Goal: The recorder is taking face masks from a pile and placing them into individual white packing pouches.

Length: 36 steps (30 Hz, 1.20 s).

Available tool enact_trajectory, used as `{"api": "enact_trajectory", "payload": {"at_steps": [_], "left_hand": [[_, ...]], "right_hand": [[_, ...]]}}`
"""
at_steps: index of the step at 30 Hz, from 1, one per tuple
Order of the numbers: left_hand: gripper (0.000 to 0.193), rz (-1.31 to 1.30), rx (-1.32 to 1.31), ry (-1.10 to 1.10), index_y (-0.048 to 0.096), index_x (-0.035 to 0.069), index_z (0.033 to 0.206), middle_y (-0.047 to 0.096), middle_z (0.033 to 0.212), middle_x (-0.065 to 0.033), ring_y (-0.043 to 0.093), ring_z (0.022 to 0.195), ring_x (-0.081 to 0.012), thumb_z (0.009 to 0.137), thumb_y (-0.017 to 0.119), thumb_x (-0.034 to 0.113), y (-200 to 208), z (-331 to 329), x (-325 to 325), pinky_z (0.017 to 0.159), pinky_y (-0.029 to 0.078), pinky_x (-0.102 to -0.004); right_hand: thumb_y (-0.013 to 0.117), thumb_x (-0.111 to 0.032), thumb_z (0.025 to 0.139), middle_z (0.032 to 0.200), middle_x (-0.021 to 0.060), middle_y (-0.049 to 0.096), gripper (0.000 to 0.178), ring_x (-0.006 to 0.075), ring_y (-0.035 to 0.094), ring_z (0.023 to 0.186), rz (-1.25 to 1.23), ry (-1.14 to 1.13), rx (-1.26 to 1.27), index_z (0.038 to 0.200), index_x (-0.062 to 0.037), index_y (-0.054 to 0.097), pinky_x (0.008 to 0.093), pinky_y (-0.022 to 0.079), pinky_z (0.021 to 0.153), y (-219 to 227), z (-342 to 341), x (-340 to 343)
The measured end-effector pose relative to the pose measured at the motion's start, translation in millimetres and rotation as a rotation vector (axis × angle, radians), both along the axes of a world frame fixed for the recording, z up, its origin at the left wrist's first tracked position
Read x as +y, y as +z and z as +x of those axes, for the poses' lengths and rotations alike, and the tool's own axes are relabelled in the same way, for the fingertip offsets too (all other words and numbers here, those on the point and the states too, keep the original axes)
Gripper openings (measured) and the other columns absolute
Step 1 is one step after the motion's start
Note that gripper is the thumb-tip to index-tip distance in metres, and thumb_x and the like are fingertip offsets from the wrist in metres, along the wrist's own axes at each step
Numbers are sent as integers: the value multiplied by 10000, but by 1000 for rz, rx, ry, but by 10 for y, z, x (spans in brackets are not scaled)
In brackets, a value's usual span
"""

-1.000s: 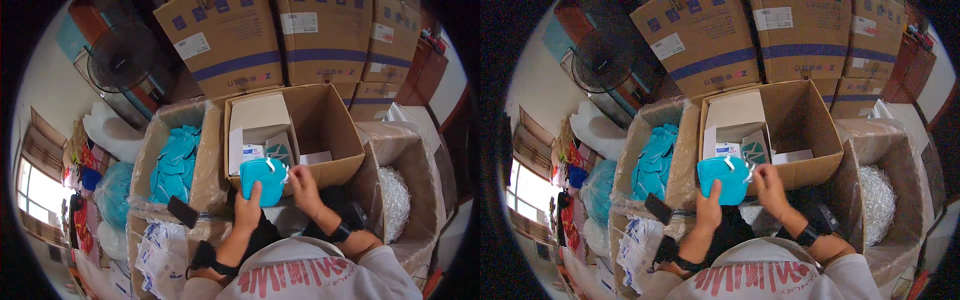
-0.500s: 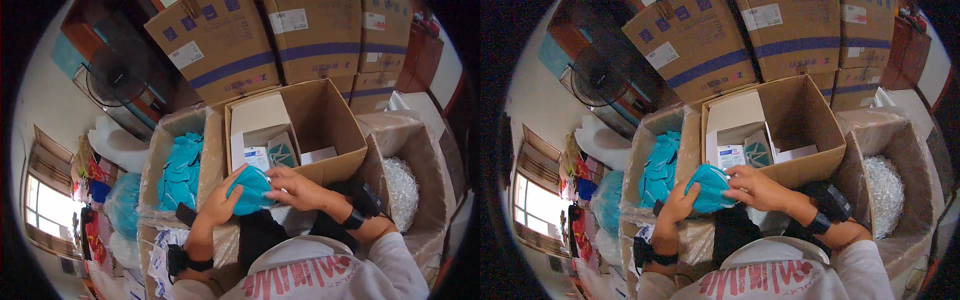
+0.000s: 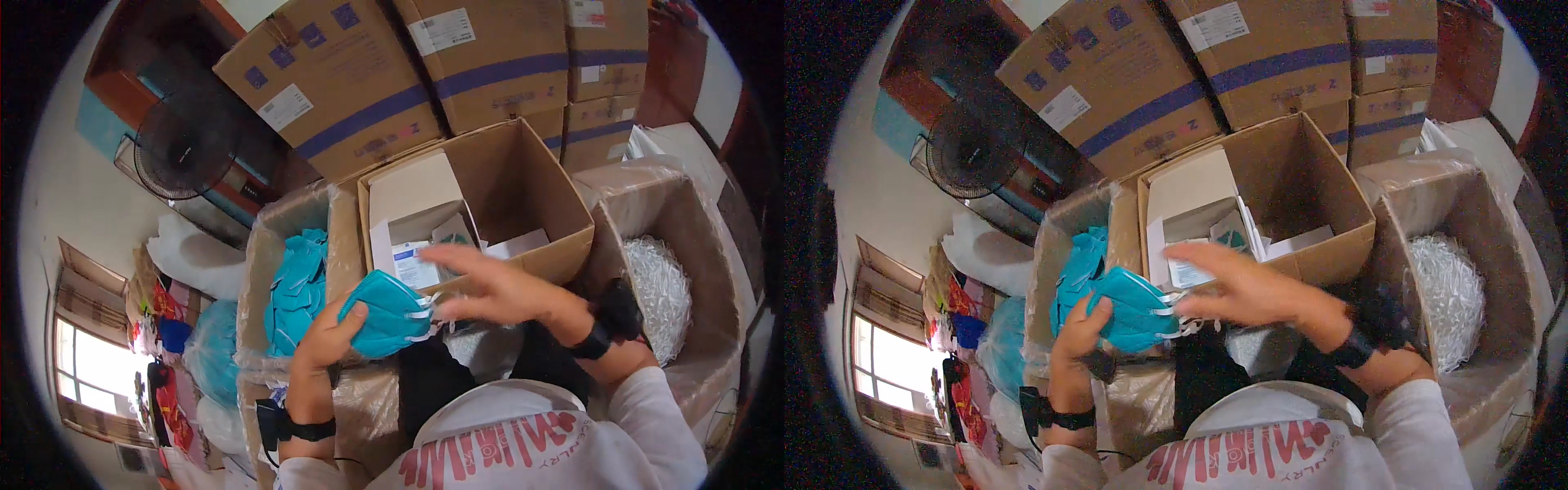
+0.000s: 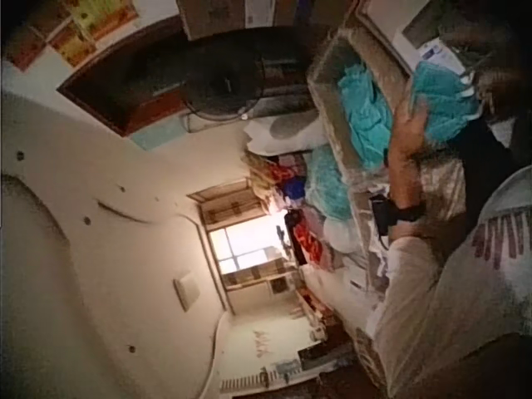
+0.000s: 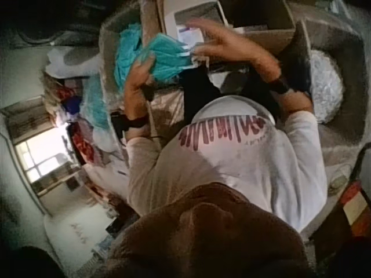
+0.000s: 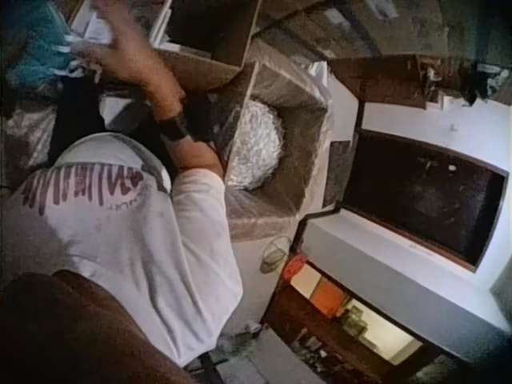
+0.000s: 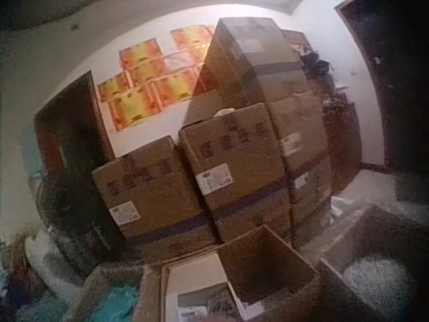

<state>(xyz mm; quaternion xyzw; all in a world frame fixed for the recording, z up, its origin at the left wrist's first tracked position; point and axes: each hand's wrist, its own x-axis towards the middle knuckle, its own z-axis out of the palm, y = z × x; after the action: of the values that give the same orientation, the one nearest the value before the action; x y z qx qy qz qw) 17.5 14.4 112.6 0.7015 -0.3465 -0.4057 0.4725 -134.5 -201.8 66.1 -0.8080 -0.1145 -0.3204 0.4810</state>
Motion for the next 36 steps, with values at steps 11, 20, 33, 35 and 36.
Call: {"api": "enact_trajectory", "payload": {"at_steps": [11,20,33,35,36], "left_hand": [[274,-186,-797,193,542,27,1059,593,1018,-139,570,946,-252,870,492,219,-15,-190,-470,810,427,-311],[347,-162,-721,322,534,19,772,535,646,-157,540,606,-309,912,405,309,-490,-147,-677,560,408,-369],[313,-158,-737,442,583,24,739,489,579,3,406,539,-57,907,458,256,-290,442,-164,479,310,-230],[301,-174,-729,449,601,20,757,498,587,-1,403,542,-59,897,475,254,-312,486,-96,480,309,-233],[296,-185,-723,451,609,18,765,503,591,-4,402,543,-61,892,483,254,-324,510,-77,481,308,-235]], "right_hand": [[482,-242,872,719,192,561,240,384,539,704,-136,48,299,824,-9,516,441,423,642,-230,259,327],[420,-319,915,812,155,558,329,251,556,724,204,338,516,957,-8,521,362,440,686,-292,-56,260],[440,-357,913,670,-28,487,344,54,469,598,447,517,1015,906,-38,569,196,428,563,-353,-220,-337],[457,-340,909,698,-20,515,329,53,486,619,442,524,1033,917,-33,574,194,433,570,-335,-189,-348],[469,-325,906,718,-14,533,318,52,497,637,440,516,1042,927,-27,578,192,437,576,-328,-174,-355]]}}
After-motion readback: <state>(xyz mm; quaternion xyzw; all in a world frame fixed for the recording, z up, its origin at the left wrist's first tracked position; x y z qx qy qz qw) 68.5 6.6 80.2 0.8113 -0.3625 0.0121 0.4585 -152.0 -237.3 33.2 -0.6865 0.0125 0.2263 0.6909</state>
